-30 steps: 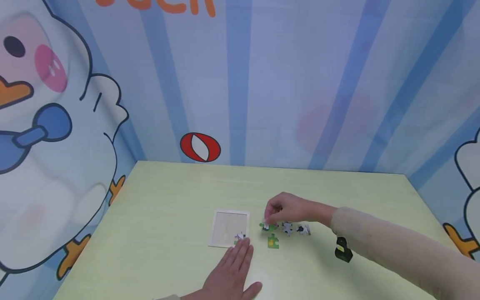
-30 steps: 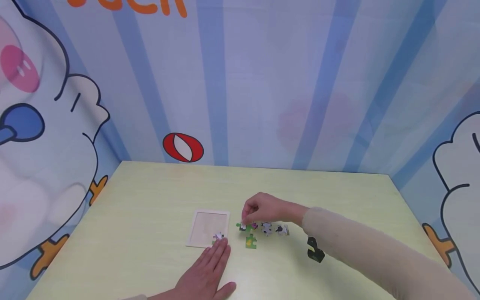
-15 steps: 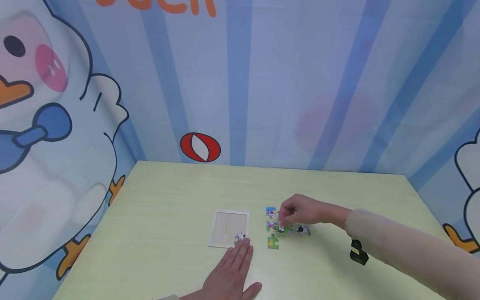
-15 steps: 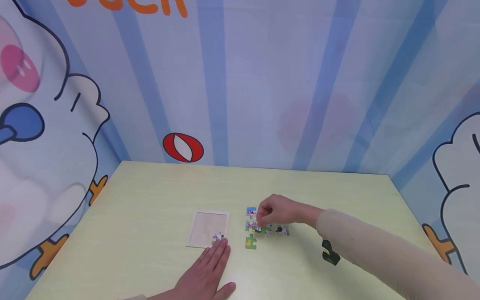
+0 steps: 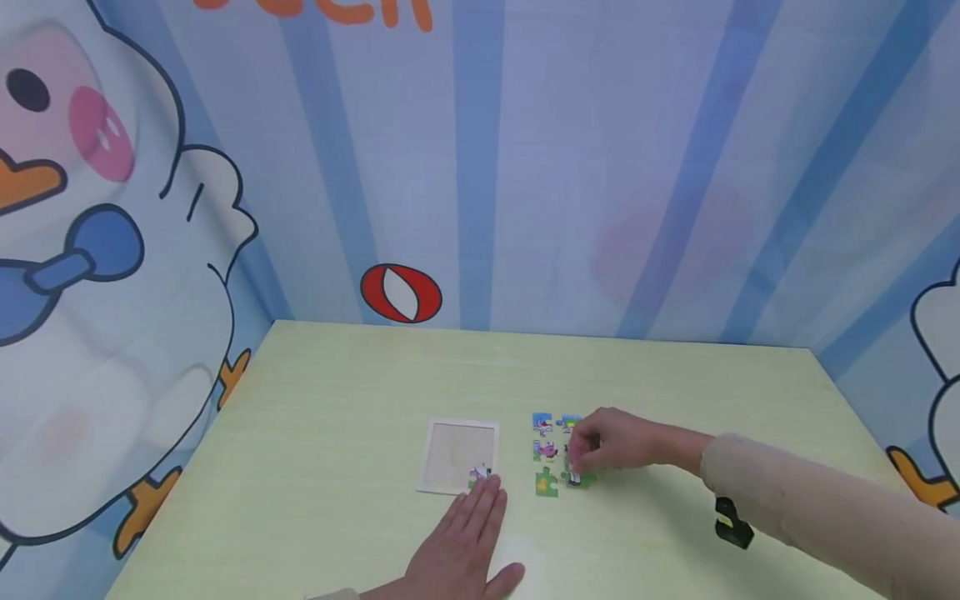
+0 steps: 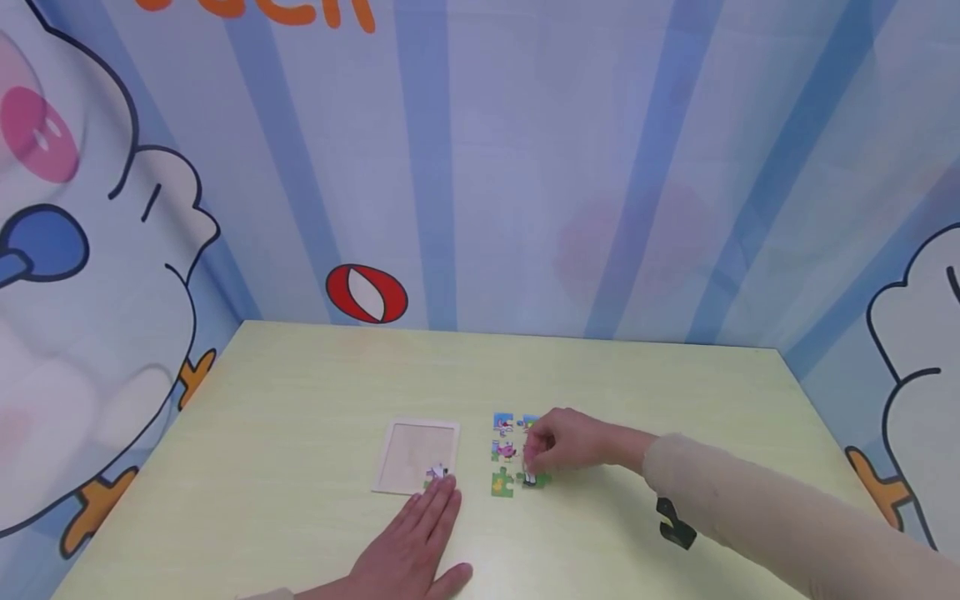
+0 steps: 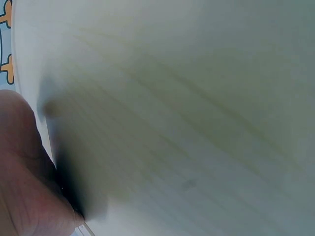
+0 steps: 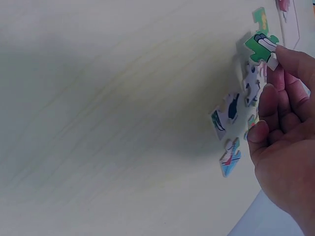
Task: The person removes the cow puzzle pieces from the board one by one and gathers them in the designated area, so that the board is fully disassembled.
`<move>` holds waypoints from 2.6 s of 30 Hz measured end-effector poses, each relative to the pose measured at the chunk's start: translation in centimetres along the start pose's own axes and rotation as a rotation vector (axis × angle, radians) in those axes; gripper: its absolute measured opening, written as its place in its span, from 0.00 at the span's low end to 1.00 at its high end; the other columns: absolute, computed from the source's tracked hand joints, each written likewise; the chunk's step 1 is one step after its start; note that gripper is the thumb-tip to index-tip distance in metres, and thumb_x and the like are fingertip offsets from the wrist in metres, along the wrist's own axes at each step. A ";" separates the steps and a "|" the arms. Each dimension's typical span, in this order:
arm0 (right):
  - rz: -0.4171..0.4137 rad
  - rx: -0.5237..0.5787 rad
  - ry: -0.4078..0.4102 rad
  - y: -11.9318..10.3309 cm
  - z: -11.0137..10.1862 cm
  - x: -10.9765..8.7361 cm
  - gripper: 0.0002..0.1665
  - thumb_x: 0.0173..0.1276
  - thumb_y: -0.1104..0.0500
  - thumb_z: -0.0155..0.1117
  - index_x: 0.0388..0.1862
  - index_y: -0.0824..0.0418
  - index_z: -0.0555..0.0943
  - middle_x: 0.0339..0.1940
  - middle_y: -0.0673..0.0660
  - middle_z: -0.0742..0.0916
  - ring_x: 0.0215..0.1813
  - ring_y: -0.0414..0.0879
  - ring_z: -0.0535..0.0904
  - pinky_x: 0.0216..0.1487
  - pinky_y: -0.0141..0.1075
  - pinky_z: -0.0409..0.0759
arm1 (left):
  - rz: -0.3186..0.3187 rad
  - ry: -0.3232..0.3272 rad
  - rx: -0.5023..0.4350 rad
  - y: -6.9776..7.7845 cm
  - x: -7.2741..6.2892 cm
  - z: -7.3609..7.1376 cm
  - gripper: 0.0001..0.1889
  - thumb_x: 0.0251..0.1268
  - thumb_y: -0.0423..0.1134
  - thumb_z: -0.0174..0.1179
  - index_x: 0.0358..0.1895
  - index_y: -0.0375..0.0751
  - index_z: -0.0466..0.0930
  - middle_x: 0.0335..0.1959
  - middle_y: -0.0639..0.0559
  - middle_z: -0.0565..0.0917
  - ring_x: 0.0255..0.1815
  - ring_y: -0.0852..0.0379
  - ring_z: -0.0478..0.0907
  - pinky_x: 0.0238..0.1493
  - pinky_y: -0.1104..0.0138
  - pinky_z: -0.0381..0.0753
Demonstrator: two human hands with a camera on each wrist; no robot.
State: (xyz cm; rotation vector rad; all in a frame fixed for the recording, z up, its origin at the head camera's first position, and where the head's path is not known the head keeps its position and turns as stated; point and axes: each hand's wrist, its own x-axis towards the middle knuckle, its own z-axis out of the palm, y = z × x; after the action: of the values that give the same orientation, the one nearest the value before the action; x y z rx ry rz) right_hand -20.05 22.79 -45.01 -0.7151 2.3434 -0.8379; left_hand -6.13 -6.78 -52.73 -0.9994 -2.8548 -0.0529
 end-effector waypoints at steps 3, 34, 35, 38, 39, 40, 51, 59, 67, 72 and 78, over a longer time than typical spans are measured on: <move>-0.011 -0.007 0.001 0.4 0.2 -0.2 0.05 0.71 0.60 0.76 0.34 0.51 0.88 0.31 0.45 0.85 0.35 0.41 0.76 0.37 0.31 0.76 | 0.002 0.014 0.011 0.0 0.0 0.0 0.43 0.86 0.67 0.34 0.81 0.33 0.65 0.84 0.39 0.64 0.84 0.46 0.62 0.79 0.57 0.68; -0.134 -0.126 0.129 1.1 2.3 -0.5 0.08 0.67 0.57 0.80 0.34 0.49 0.87 0.29 0.40 0.83 0.33 0.35 0.74 0.36 0.29 0.76 | -0.020 -0.041 -0.069 0.0 0.1 -0.3 0.44 0.85 0.68 0.32 0.82 0.32 0.63 0.85 0.39 0.62 0.85 0.44 0.59 0.81 0.55 0.66; -0.135 -0.135 0.131 1.2 2.3 -0.5 0.08 0.67 0.56 0.81 0.34 0.48 0.87 0.29 0.40 0.83 0.33 0.35 0.74 0.36 0.29 0.76 | -0.020 -0.046 -0.075 0.0 0.1 -0.4 0.44 0.85 0.68 0.32 0.82 0.32 0.62 0.85 0.38 0.61 0.86 0.44 0.59 0.81 0.55 0.66; -0.126 -0.173 0.137 1.1 2.2 -0.4 0.08 0.67 0.55 0.81 0.34 0.46 0.86 0.30 0.39 0.82 0.34 0.36 0.75 0.37 0.30 0.77 | -0.025 -0.075 -0.107 0.0 0.2 -0.7 0.44 0.85 0.68 0.33 0.83 0.32 0.61 0.86 0.38 0.60 0.86 0.44 0.58 0.81 0.54 0.65; -0.122 -0.183 0.138 1.0 2.2 -0.3 0.08 0.67 0.54 0.81 0.34 0.45 0.86 0.30 0.39 0.82 0.35 0.36 0.75 0.37 0.30 0.77 | -0.028 -0.083 -0.120 0.0 0.2 -0.8 0.44 0.85 0.68 0.33 0.83 0.32 0.60 0.86 0.38 0.60 0.86 0.44 0.58 0.82 0.54 0.65; -0.117 -0.190 0.140 0.9 2.1 -0.2 0.08 0.67 0.54 0.81 0.35 0.45 0.86 0.30 0.39 0.82 0.35 0.36 0.75 0.38 0.31 0.78 | -0.032 -0.091 -0.131 0.0 0.3 -1.0 0.44 0.85 0.68 0.33 0.83 0.32 0.60 0.86 0.39 0.59 0.86 0.44 0.57 0.82 0.53 0.64; -0.134 -0.214 0.140 -1.0 1.1 0.5 0.07 0.68 0.54 0.81 0.34 0.46 0.87 0.31 0.39 0.84 0.36 0.38 0.75 0.39 0.32 0.79 | -0.032 -0.162 -0.194 0.0 1.5 -3.1 0.44 0.86 0.67 0.34 0.82 0.32 0.62 0.85 0.39 0.62 0.86 0.45 0.58 0.83 0.51 0.62; -0.162 -0.225 0.137 -1.5 1.0 1.2 0.06 0.68 0.55 0.80 0.35 0.46 0.88 0.32 0.37 0.84 0.36 0.37 0.75 0.39 0.32 0.78 | -0.045 -0.252 -0.210 -3.0 2.3 -6.1 0.44 0.85 0.68 0.37 0.86 0.35 0.56 0.88 0.43 0.55 0.89 0.46 0.50 0.86 0.50 0.53; -0.198 -0.200 0.105 -2.8 1.5 2.2 0.08 0.68 0.54 0.80 0.34 0.46 0.86 0.31 0.39 0.82 0.37 0.39 0.76 0.41 0.33 0.79 | 0.005 -0.296 -0.132 -8.8 3.3 -6.9 0.45 0.81 0.67 0.50 0.87 0.41 0.53 0.89 0.48 0.52 0.90 0.47 0.46 0.87 0.50 0.49; -0.200 -0.207 0.093 -3.8 2.0 2.9 0.08 0.68 0.52 0.80 0.37 0.50 0.87 0.31 0.40 0.82 0.40 0.41 0.76 0.42 0.33 0.79 | 0.043 -0.308 -0.109 -11.3 4.1 -6.9 0.47 0.77 0.67 0.55 0.88 0.44 0.54 0.89 0.50 0.53 0.90 0.48 0.47 0.87 0.50 0.49; -0.231 -0.211 0.082 -4.6 2.5 3.8 0.13 0.67 0.51 0.81 0.43 0.55 0.89 0.39 0.47 0.87 0.43 0.45 0.79 0.46 0.33 0.81 | 0.072 -0.323 -0.134 -13.2 4.4 -6.0 0.50 0.73 0.71 0.57 0.88 0.48 0.54 0.89 0.52 0.54 0.89 0.49 0.48 0.87 0.50 0.49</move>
State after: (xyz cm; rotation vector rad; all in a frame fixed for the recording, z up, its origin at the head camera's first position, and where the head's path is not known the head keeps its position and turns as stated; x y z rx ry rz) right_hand -19.79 16.31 -44.72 -1.0748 2.4797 -0.7322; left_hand -17.19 -14.77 -46.15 -1.2387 -3.1363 -0.0839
